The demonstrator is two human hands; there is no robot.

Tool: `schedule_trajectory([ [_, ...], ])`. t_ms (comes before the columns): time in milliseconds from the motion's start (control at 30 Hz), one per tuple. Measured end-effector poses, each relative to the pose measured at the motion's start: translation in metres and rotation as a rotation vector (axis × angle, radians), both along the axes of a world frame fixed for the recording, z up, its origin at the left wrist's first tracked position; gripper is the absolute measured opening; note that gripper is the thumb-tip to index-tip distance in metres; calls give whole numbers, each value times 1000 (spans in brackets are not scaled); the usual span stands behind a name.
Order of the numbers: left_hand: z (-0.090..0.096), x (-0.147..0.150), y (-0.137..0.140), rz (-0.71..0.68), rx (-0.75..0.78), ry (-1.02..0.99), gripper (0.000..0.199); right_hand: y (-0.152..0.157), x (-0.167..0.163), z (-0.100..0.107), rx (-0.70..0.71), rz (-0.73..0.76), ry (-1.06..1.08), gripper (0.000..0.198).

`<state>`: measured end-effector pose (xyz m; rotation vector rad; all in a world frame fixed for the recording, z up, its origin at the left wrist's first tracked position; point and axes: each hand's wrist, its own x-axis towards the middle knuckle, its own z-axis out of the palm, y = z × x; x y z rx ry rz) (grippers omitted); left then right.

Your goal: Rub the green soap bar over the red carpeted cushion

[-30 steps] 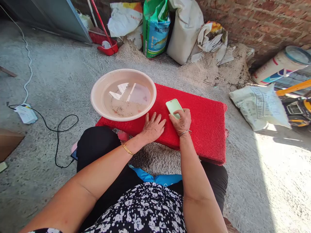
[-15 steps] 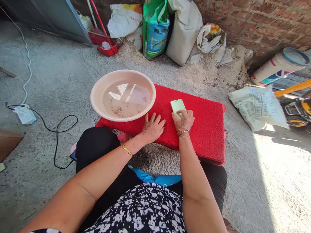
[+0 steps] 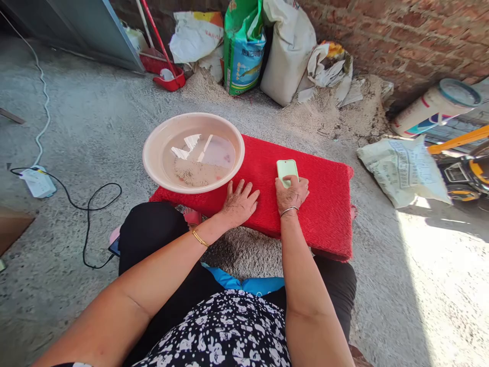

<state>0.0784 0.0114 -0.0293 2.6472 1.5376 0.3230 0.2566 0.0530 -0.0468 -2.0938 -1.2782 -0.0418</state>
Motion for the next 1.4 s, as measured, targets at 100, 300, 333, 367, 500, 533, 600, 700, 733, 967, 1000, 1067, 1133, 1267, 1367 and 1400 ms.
schedule_trajectory([
  [100,1,-1,0,67,-10,-31,45,0,1,-2,26,-10,23,26],
  [300,1,-4,3,126,-39,-18,50,-6,0,1,-33,332,-39,31],
  [333,0,-4,3,122,-37,-15,50,-7,2,3,-67,270,-44,31],
  [367,0,-4,4,118,-33,-12,50,-8,6,4,-95,171,-38,32],
  [500,-2,-3,3,105,-17,-7,50,-10,20,9,-138,-164,36,37],
  [533,-2,-3,3,102,-16,-7,50,-11,20,10,-132,-179,49,37],
  [600,-2,-3,3,98,-17,-7,50,-12,13,12,-97,-113,59,38],
  [700,-1,-3,4,93,-24,0,50,-15,-9,12,-47,157,18,37],
  [733,-1,-3,4,91,-25,4,50,-16,-16,12,-49,240,-6,36],
  [967,-1,-3,3,82,-49,4,50,-22,8,7,-137,-77,-29,38],
  [1000,-1,-3,3,79,-52,1,50,-23,15,7,-133,-140,-15,38],
  [1067,0,-3,4,78,-53,-6,50,-23,22,8,-119,-194,20,38],
  [1133,0,-4,4,77,-49,-11,50,-25,15,9,-83,-141,44,38],
  [1267,0,-5,4,67,-55,-10,51,-28,-22,10,-33,171,-3,36],
  [1367,-1,-5,4,70,-51,-5,51,-30,-33,11,-109,257,-53,35],
  [1400,-1,-5,4,72,-49,-5,51,-31,-29,11,-136,219,-55,35],
])
